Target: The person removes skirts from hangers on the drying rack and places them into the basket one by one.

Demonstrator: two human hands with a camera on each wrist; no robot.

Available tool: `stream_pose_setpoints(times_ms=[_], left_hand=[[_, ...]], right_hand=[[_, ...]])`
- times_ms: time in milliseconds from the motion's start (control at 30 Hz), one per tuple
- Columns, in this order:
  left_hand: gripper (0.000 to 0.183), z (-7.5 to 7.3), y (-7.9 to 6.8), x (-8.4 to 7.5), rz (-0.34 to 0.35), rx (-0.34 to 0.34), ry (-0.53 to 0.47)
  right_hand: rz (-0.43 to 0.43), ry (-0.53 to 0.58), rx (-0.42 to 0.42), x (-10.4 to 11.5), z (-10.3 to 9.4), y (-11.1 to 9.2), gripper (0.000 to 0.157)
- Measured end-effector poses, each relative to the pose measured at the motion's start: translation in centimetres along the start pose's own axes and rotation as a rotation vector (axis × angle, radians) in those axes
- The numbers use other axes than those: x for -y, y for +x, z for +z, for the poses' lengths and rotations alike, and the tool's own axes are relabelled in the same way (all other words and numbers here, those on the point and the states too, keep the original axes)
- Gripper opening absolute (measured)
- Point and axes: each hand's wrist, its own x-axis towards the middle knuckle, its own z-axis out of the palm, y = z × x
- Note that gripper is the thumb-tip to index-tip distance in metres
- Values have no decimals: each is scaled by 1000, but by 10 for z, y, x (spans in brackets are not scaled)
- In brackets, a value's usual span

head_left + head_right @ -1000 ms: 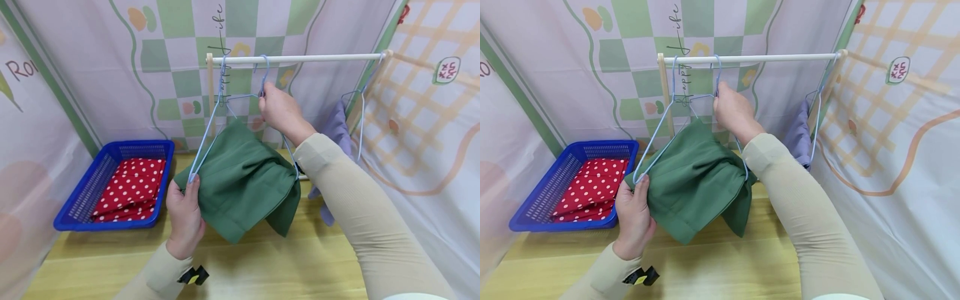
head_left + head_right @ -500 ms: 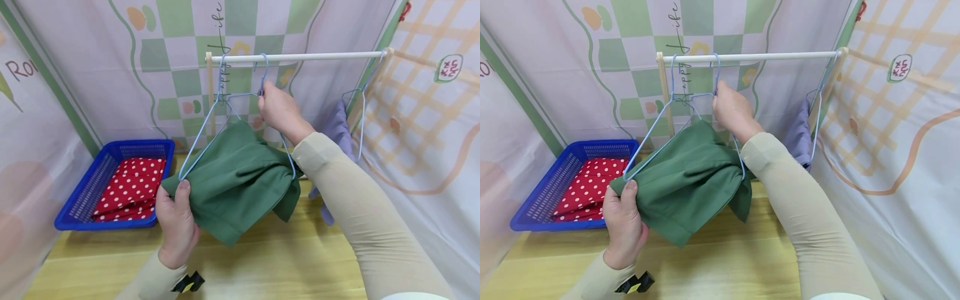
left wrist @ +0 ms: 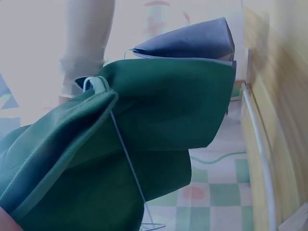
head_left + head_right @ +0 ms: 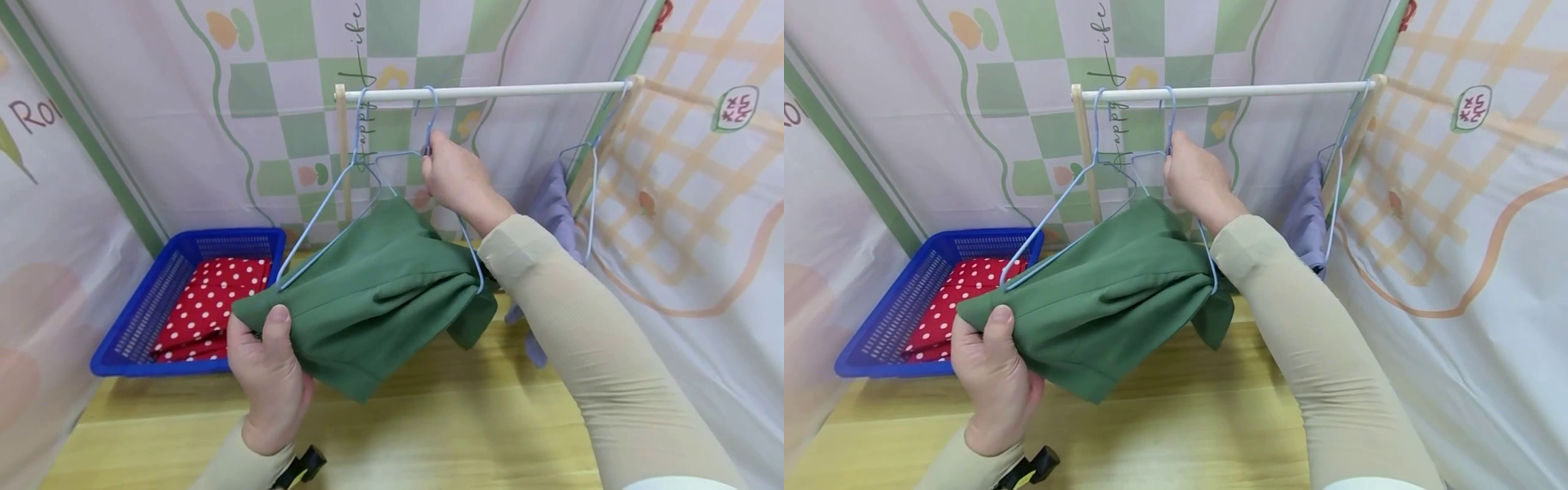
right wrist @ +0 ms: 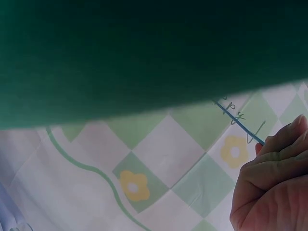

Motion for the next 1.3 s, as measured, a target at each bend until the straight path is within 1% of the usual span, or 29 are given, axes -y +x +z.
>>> stream_pose_setpoints(times_ms=[133,267,467,633,700,800,867,967,1067,1200,1233,1300], left_hand=[[10,-1,3,-6,50,9,-43],[11,0,9,-15,87,2,-79],[10,-2,19,-27,113,-1,-100],[11,-3,29,-39,129,-21,-105],[12,-3,33,-44,137,-16,-127],[15,-1,41,-52,156,13,-132],[17,0,46,-58,163,45,-125],[19,1,54,-66,169,79,-84],[19,1,61,-74,170,90,-36],[23,1,72,-86,154,114,-6],[23,0,75,-89,146,126,-2],[23,-1,82,-96,118,171,-2]], right_hand=[[0,-12,-2,2,0,0,23],[-7,-8,-6,2,0,1,23],[-6,-3,2,3,-1,0,23],[-13,-7,1,3,-1,0,23],[-14,-3,5,3,-1,1,23],[-10,0,10,2,-1,1,23],[-9,3,10,1,-1,1,23],[-7,-3,13,0,-1,2,24],[-13,-6,8,-2,0,2,23],[-10,-4,16,-3,0,2,24],[-8,-3,19,-3,0,2,24],[-5,-3,21,-3,-1,2,24]])
